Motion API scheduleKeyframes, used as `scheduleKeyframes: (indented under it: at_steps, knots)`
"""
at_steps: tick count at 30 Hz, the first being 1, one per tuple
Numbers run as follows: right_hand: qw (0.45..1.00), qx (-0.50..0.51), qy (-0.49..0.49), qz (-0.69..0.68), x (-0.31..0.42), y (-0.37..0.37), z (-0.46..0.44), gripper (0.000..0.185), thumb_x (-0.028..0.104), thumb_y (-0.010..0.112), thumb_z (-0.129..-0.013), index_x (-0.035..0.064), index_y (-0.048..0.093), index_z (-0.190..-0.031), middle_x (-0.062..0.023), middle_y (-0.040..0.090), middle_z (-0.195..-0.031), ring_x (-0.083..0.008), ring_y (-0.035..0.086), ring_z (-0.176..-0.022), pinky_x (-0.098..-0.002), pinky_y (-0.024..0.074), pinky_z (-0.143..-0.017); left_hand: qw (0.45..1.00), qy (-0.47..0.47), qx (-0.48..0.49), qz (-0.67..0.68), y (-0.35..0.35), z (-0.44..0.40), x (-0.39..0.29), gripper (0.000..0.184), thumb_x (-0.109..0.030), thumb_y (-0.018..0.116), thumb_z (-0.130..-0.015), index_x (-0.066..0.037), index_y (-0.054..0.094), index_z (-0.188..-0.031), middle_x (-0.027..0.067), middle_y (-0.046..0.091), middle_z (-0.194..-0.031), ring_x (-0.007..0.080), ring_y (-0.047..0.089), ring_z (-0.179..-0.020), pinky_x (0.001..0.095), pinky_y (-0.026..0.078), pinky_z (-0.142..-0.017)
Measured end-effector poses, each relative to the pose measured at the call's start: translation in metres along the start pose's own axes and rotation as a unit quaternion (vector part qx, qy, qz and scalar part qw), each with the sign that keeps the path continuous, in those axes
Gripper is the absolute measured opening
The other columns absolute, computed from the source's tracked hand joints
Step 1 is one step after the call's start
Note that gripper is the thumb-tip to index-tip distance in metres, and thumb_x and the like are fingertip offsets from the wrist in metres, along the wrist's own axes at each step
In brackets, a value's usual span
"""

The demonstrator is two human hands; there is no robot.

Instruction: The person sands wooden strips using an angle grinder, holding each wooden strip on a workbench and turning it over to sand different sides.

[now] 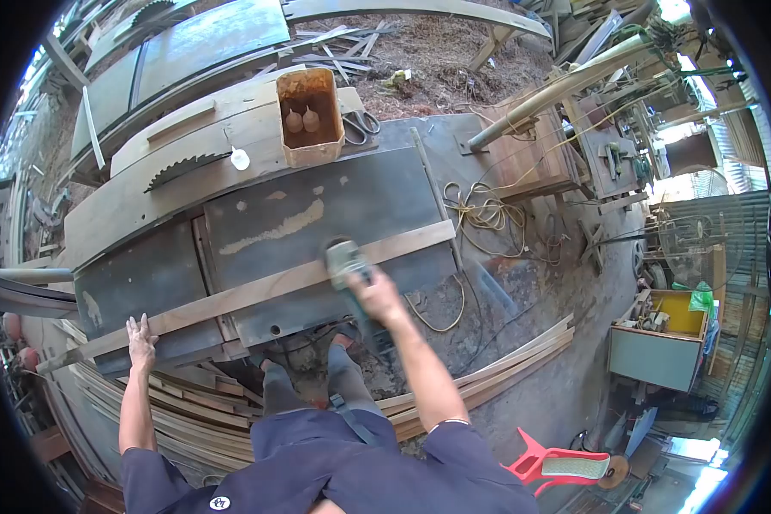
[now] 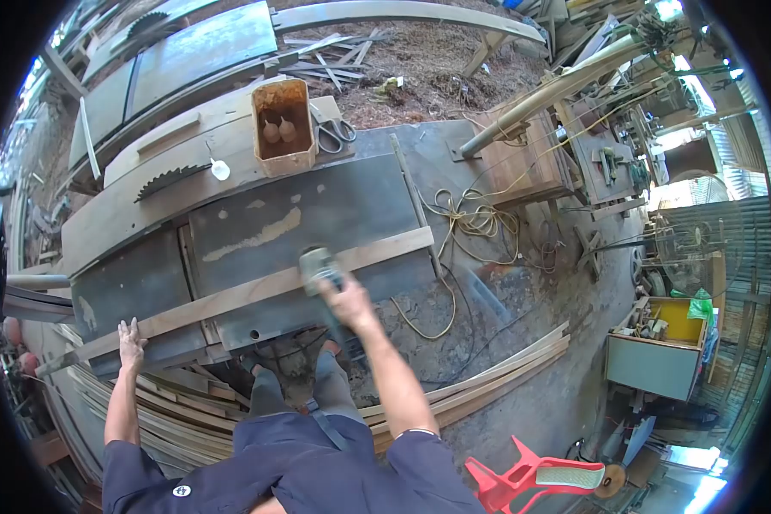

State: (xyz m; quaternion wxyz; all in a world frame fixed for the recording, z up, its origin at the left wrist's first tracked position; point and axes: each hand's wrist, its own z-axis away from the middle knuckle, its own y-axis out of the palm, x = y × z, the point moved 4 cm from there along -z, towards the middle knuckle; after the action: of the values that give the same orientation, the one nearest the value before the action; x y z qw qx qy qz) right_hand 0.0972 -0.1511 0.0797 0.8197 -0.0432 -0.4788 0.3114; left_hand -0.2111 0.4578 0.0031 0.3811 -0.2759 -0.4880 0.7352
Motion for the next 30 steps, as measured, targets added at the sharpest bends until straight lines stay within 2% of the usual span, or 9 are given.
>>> scheduleKeyframes:
  at_steps: [3,5,10,11,13,15,18,26,30]
  knots:
    - [0.988,0.134,0.018,0.069,0.04,0.061,0.007,0.099,0.076,0.061,-0.081,-0.0054,0.051,-0.138,-0.0345,0.063,-0.126,-0.0426,0.06,-0.125,-0.0471,0.0476,-0.104,1.0,-0.016,0.021,0.007,-0.005,-0.001,-0.006,0.081,-0.008,0.076,-0.086,-0.014,0.038,-0.157,0.0311,0.024,-0.162,0.0448,0.022,-0.152,0.0433,0.026,-0.124]
    - [0.987,0.142,0.015,0.071,0.044,0.068,0.008,0.099,0.076,0.062,-0.081,-0.0055,0.052,-0.138,-0.0352,0.063,-0.127,-0.043,0.06,-0.126,-0.0469,0.047,-0.105,0.999,-0.026,0.031,0.011,-0.006,0.002,-0.006,0.082,-0.008,0.076,-0.085,-0.014,0.038,-0.157,0.0306,0.025,-0.162,0.0448,0.022,-0.152,0.0432,0.027,-0.124]
    - [0.997,-0.061,0.038,0.019,-0.024,-0.029,-0.008,0.09,0.075,0.061,-0.084,-0.0005,0.059,-0.132,-0.0307,0.066,-0.124,-0.0406,0.063,-0.12,-0.0458,0.0485,-0.101,1.0,-0.025,0.006,0.016,-0.005,0.003,-0.009,0.083,-0.009,0.076,-0.085,-0.015,0.037,-0.158,0.0296,0.025,-0.162,0.0439,0.022,-0.152,0.0429,0.027,-0.124]
    - [0.993,-0.112,0.029,-0.024,-0.049,-0.057,-0.017,0.085,0.073,0.062,-0.087,-0.001,0.06,-0.129,-0.026,0.07,-0.115,-0.0378,0.067,-0.111,-0.0446,0.0513,-0.097,0.999,-0.027,0.006,0.018,-0.004,0.005,-0.01,0.083,-0.009,0.076,-0.085,-0.015,0.037,-0.158,0.0296,0.025,-0.162,0.0439,0.022,-0.152,0.0429,0.027,-0.124]
    - [0.971,-0.118,0.079,-0.194,-0.082,-0.109,-0.024,0.073,0.072,0.064,-0.088,0.0022,0.067,-0.11,-0.0094,0.067,-0.082,-0.0207,0.067,-0.066,-0.0355,0.0558,-0.06,0.999,-0.025,-0.011,0.02,0.004,0.001,-0.002,0.082,-0.008,0.076,-0.085,-0.016,0.038,-0.157,0.0281,0.024,-0.163,0.0425,0.021,-0.153,0.043,0.027,-0.124]
    - [0.931,-0.206,0.076,-0.292,-0.087,-0.14,-0.025,0.07,0.072,0.064,-0.088,0.0034,0.068,-0.102,-0.0068,0.064,-0.073,-0.0175,0.064,-0.057,-0.0335,0.0537,-0.052,0.999,-0.026,-0.027,0.024,0.017,0.0,0.007,0.08,-0.006,0.075,-0.085,-0.019,0.04,-0.156,0.0267,0.022,-0.164,0.0413,0.02,-0.154,0.0431,0.026,-0.124]
    - [0.931,-0.189,0.073,-0.304,-0.093,-0.149,-0.028,0.072,0.073,0.061,-0.089,0.0027,0.067,-0.101,-0.0068,0.063,-0.07,-0.0199,0.065,-0.057,-0.0343,0.0553,-0.054,0.997,-0.014,-0.045,0.061,0.002,0.01,-0.011,0.08,-0.005,0.073,-0.086,-0.023,0.039,-0.157,0.0249,0.022,-0.165,0.041,0.019,-0.154,0.0427,0.024,-0.125]
    - [0.985,-0.073,-0.009,-0.158,-0.036,0.029,-0.003,0.056,0.058,0.063,-0.096,0.0045,0.068,-0.11,-0.0035,0.063,-0.076,-0.0151,0.061,-0.059,-0.03,0.0509,-0.054,0.982,0.042,-0.065,0.175,-0.027,0.022,0.009,0.073,0.0,0.071,-0.084,-0.005,0.043,-0.152,0.0204,0.036,-0.16,0.0354,0.029,-0.152,0.0401,0.027,-0.125]
    - [0.998,0.005,-0.057,-0.04,0.005,0.136,0.015,0.061,0.058,0.065,-0.094,0.001,0.067,-0.117,-0.0097,0.069,-0.095,-0.0183,0.066,-0.082,-0.0319,0.0535,-0.072,0.985,0.079,-0.099,0.121,-0.033,0.019,0.019,0.065,-0.006,0.077,-0.079,-0.002,0.054,-0.14,0.0161,0.051,-0.149,0.033,0.047,-0.14,0.0386,0.039,-0.118]
